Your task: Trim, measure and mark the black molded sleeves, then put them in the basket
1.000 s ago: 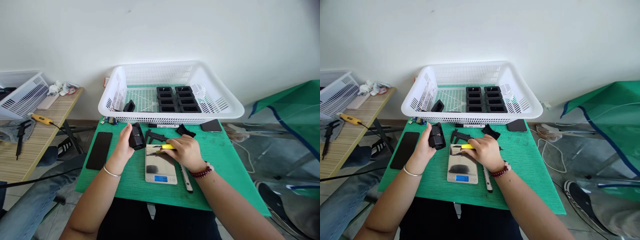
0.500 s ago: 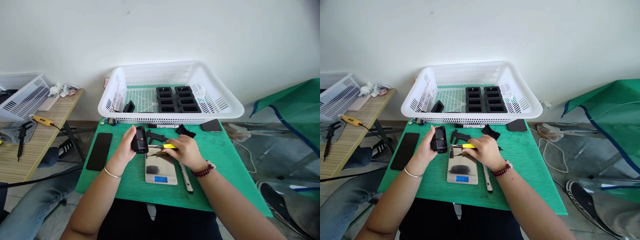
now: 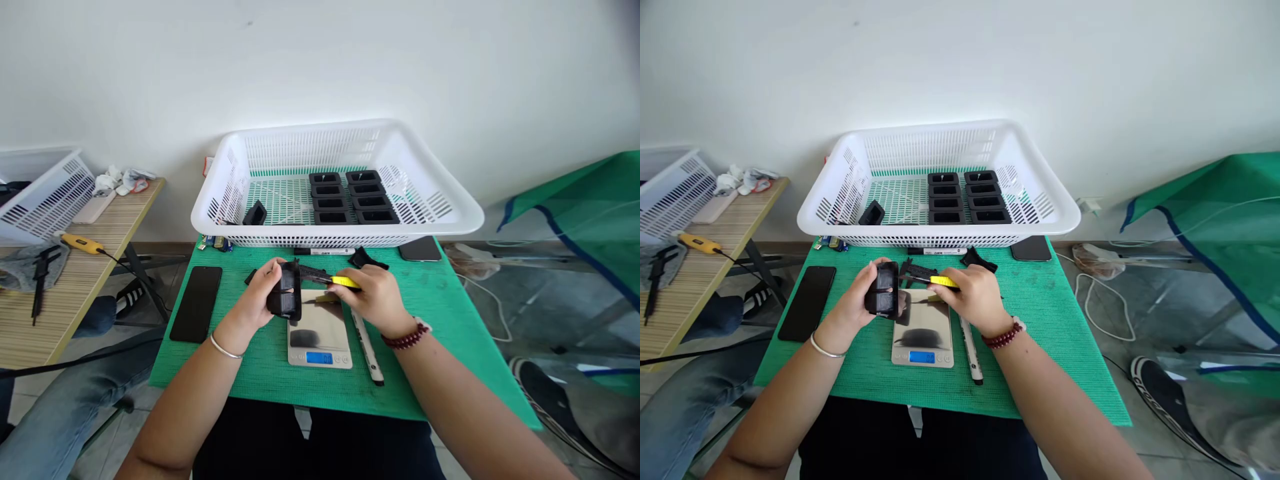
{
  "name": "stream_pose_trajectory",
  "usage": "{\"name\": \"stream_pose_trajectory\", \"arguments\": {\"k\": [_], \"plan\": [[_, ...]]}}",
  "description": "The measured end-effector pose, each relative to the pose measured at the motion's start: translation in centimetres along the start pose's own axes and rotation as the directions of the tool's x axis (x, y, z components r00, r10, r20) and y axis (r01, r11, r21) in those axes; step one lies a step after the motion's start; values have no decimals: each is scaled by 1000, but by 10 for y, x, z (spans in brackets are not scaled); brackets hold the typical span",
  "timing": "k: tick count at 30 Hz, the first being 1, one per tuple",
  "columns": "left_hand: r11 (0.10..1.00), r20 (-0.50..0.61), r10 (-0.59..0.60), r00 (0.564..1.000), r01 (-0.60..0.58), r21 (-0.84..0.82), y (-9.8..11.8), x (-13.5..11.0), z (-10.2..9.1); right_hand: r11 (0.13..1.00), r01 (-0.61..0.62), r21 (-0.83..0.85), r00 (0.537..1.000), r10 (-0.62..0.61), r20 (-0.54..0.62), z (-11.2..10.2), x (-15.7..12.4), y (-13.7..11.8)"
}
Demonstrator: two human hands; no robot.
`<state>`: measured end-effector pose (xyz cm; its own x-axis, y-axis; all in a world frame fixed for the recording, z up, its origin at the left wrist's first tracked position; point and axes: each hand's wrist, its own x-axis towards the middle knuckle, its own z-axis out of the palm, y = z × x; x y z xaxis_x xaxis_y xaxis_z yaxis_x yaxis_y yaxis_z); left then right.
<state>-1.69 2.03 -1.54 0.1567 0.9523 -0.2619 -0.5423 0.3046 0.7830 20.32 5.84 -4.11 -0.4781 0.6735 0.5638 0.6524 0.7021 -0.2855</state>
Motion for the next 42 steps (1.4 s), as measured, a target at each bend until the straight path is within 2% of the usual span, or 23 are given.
{"name": "stream_pose_trajectory", "arguments": {"k": [3,6,10,14,17,22,24,27,30,34,36,40,42], "plan": [[998,-21,48,999,-47,47,1,-1,1,1000,3,21,1000,-3,9,-3,1,3],[996,-32,74,997,-72,60,2,-1,1,992,63,108,996,-70,60,-5,2,2],[995,25,58,998,-60,83,3,-2,-1,986,111,123,988,-123,92,-4,3,1],[992,92,10,996,-22,126,3,-3,-2,999,40,-9,999,-40,-8,-4,2,2],[992,106,-11,994,-2,123,2,-3,-2,1000,19,-25,998,-20,-57,-6,2,2],[988,100,8,995,-23,150,4,-3,-2,981,156,114,985,-163,59,-6,3,0],[984,122,-19,992,-3,180,5,-3,-2,989,121,88,990,-126,59,-5,3,0],[980,154,-54,987,23,198,5,-4,-1,1000,29,4,1000,-29,-5,-5,3,3],[983,137,-33,990,7,185,3,-3,-1,1000,9,-14,999,-10,-46,-5,2,4],[991,35,30,999,-35,132,4,0,-4,988,116,98,990,-123,75,-4,2,1],[992,27,11,1000,-14,123,5,0,-5,988,122,93,988,-130,79,-1,2,1],[989,91,-96,991,85,119,4,-3,-4,996,-37,-83,997,31,-76,2,1,6],[992,71,-84,994,76,99,2,-3,-3,984,-125,-128,987,110,-115,2,0,9]]}}
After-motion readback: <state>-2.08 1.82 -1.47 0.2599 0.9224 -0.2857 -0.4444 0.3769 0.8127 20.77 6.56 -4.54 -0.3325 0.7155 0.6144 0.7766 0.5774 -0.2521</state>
